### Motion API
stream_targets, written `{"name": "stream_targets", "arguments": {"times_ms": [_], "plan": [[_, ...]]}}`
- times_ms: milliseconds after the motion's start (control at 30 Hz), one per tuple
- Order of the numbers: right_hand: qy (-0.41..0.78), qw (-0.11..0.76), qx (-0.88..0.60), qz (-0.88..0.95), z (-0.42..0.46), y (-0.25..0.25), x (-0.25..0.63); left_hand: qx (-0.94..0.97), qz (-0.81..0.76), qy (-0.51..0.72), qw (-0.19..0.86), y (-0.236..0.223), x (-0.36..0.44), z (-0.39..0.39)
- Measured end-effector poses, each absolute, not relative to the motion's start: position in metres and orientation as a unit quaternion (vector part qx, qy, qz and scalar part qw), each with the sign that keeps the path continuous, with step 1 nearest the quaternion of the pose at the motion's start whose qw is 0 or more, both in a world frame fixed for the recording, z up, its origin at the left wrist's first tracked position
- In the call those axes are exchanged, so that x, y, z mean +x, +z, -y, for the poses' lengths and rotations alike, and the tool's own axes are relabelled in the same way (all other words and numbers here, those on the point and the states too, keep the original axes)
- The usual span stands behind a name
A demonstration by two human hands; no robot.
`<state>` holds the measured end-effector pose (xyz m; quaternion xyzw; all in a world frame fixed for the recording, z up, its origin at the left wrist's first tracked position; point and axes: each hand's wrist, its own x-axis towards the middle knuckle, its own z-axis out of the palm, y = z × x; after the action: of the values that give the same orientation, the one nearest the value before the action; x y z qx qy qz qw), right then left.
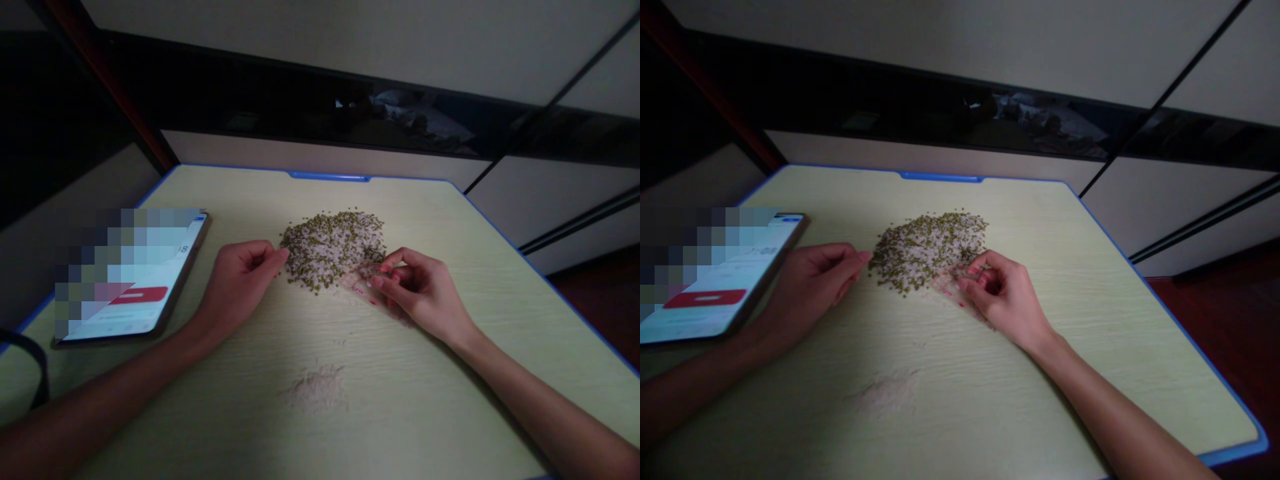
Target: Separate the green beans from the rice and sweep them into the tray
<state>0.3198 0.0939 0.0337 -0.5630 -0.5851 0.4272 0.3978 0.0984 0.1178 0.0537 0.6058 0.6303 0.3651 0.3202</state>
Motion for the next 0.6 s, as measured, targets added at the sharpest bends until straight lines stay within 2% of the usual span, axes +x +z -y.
{"name": "stream_targets", "arguments": {"times_ms": [600], "plan": [[0.432, 0.395, -0.556, 0.59, -0.0915, 0.0345, 0.3191, 0.606, -0.638, 0.358, 0.311, 0.054, 0.0983, -0.1183]]}}
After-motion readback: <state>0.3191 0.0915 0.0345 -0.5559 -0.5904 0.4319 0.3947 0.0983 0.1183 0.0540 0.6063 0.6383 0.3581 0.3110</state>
